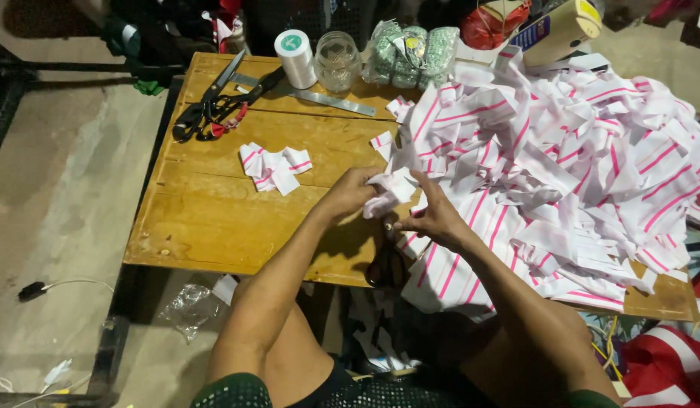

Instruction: Cutting fabric strips with scissors and sorting the pieces on a table

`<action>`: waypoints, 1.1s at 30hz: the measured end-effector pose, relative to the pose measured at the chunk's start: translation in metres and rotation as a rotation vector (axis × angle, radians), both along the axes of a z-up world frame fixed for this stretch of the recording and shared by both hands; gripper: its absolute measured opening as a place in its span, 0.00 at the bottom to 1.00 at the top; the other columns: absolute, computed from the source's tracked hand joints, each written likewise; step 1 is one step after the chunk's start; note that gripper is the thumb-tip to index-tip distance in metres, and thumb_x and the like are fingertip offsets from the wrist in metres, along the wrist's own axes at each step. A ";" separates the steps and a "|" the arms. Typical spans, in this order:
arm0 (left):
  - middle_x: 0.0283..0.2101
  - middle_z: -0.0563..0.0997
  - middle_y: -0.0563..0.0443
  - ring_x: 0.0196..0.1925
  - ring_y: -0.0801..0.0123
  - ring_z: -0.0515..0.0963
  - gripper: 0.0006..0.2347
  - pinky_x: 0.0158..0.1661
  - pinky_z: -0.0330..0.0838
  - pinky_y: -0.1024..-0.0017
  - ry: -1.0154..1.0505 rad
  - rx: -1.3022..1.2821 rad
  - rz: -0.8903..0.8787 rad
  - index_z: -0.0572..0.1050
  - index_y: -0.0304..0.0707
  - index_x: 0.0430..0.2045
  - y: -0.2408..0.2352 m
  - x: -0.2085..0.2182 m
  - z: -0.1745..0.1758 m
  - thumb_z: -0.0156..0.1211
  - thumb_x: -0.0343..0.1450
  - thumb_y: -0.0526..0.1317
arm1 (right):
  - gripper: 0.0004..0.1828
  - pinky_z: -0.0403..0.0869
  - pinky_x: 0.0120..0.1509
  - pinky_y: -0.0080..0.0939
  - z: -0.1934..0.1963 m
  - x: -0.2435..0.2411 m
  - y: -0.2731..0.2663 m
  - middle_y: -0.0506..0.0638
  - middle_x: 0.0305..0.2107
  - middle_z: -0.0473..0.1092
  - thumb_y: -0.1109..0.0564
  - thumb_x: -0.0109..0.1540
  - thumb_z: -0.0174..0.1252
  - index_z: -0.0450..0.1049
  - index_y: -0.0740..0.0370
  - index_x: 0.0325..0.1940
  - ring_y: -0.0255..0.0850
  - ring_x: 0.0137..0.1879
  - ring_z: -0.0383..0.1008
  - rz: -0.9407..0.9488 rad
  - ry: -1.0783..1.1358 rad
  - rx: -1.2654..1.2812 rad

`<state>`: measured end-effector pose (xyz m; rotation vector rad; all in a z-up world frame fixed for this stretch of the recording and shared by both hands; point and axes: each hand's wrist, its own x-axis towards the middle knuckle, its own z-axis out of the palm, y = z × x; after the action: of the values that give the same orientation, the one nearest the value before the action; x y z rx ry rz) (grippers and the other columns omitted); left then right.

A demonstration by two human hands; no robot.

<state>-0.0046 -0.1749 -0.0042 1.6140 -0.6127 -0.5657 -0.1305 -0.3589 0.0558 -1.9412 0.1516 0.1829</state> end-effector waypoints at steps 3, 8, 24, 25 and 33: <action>0.26 0.77 0.61 0.28 0.81 0.74 0.04 0.27 0.70 0.83 0.175 -0.164 0.020 0.78 0.42 0.28 0.008 -0.026 0.023 0.60 0.65 0.31 | 0.42 0.71 0.61 0.74 0.007 0.006 0.013 0.77 0.58 0.62 0.50 0.53 0.74 0.67 0.64 0.68 0.80 0.61 0.65 0.131 -0.260 -0.074; 0.24 0.79 0.59 0.24 0.84 0.76 0.06 0.26 0.71 0.85 0.277 -0.260 0.245 0.78 0.37 0.29 0.041 -0.032 0.050 0.58 0.73 0.38 | 0.17 0.75 0.36 0.43 -0.053 0.021 -0.007 0.59 0.19 0.74 0.52 0.60 0.68 0.74 0.65 0.25 0.45 0.27 0.76 0.131 -0.021 -0.065; 0.26 0.84 0.41 0.35 0.52 0.86 0.09 0.41 0.76 0.59 -0.326 0.256 0.309 0.83 0.37 0.33 0.099 -0.021 0.067 0.59 0.74 0.42 | 0.09 0.69 0.33 0.29 -0.007 0.014 -0.019 0.46 0.19 0.71 0.56 0.60 0.71 0.78 0.61 0.31 0.31 0.26 0.66 -0.092 -0.187 0.109; 0.26 0.84 0.41 0.35 0.52 0.86 0.09 0.41 0.76 0.59 -0.322 0.256 0.310 0.83 0.37 0.33 0.092 -0.023 0.057 0.59 0.74 0.42 | 0.09 0.69 0.33 0.29 -0.002 0.013 -0.009 0.46 0.19 0.71 0.56 0.60 0.71 0.78 0.61 0.31 0.31 0.26 0.66 -0.091 -0.183 0.109; 0.39 0.85 0.52 0.46 0.70 0.80 0.19 0.53 0.73 0.68 -0.001 -0.151 -0.141 0.83 0.39 0.41 0.005 -0.038 -0.034 0.63 0.58 0.22 | 0.07 0.77 0.43 0.37 -0.020 0.012 0.018 0.57 0.28 0.73 0.68 0.60 0.66 0.78 0.76 0.40 0.37 0.37 0.75 -0.059 -0.323 0.577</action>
<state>-0.0430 -0.1695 -0.0379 1.4374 -0.7561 -0.6079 -0.1186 -0.3412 0.0357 -1.3650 -0.0558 -0.1192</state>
